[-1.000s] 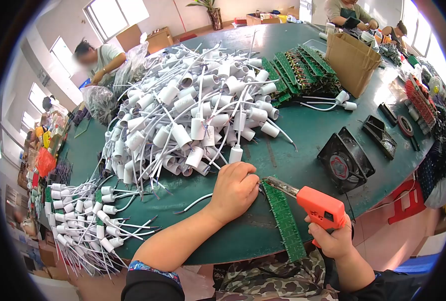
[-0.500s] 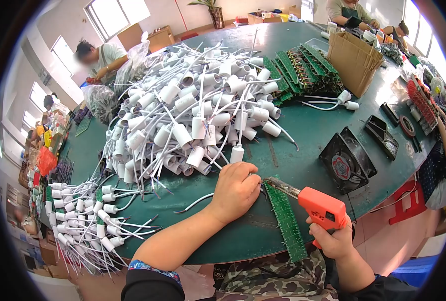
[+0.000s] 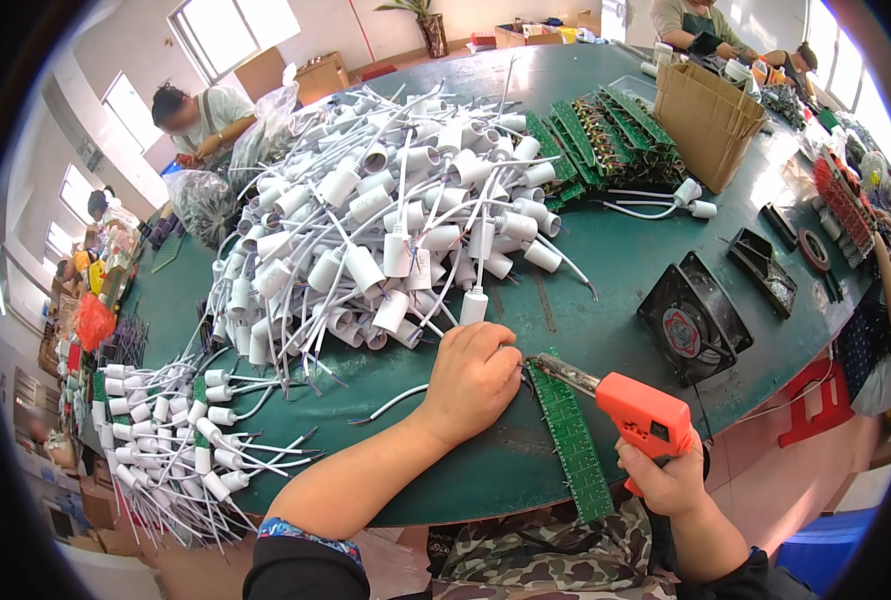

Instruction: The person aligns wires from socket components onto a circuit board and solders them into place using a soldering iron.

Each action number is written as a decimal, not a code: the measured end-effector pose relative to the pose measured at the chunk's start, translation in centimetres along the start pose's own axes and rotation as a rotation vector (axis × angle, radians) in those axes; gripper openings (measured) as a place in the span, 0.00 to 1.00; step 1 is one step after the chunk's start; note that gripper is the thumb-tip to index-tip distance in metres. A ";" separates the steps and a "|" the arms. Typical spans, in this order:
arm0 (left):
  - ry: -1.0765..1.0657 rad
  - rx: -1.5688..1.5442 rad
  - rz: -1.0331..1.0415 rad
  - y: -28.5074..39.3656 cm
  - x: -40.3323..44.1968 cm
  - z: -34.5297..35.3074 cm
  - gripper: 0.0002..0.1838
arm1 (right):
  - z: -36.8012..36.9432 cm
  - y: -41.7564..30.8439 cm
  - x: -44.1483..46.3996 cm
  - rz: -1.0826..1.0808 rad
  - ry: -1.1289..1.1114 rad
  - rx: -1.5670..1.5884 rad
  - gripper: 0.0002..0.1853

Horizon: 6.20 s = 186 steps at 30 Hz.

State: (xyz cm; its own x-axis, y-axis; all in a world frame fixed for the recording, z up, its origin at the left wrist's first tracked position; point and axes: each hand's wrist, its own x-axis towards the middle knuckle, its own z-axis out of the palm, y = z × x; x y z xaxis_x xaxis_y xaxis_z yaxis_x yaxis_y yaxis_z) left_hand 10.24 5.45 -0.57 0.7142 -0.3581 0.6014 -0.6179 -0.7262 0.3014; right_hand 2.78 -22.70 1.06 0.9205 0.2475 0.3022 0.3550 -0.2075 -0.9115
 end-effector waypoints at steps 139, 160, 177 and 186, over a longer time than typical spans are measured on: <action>-0.049 -0.097 -0.036 0.2 0.0 0.7 0.07 | -1.1 0.5 -0.9 0.035 0.004 0.280 0.23; -0.068 -0.119 -0.046 0.1 0.0 0.5 0.07 | -0.8 0.4 -0.2 0.015 -0.020 0.124 0.18; -0.042 -0.064 -0.005 0.2 0.0 0.7 0.07 | -0.6 0.3 0.0 0.017 -0.034 0.108 0.18; -0.030 -0.052 0.008 0.1 0.0 0.8 0.07 | -0.3 0.1 -0.2 0.034 -0.025 0.168 0.19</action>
State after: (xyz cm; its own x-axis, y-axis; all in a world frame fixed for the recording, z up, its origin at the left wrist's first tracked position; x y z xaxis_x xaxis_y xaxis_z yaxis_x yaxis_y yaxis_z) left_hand 10.40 4.88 -1.18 0.7183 -0.3815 0.5818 -0.6393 -0.6918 0.3356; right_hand 2.71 -23.04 0.95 0.9267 0.2665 0.2651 0.2895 -0.0558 -0.9556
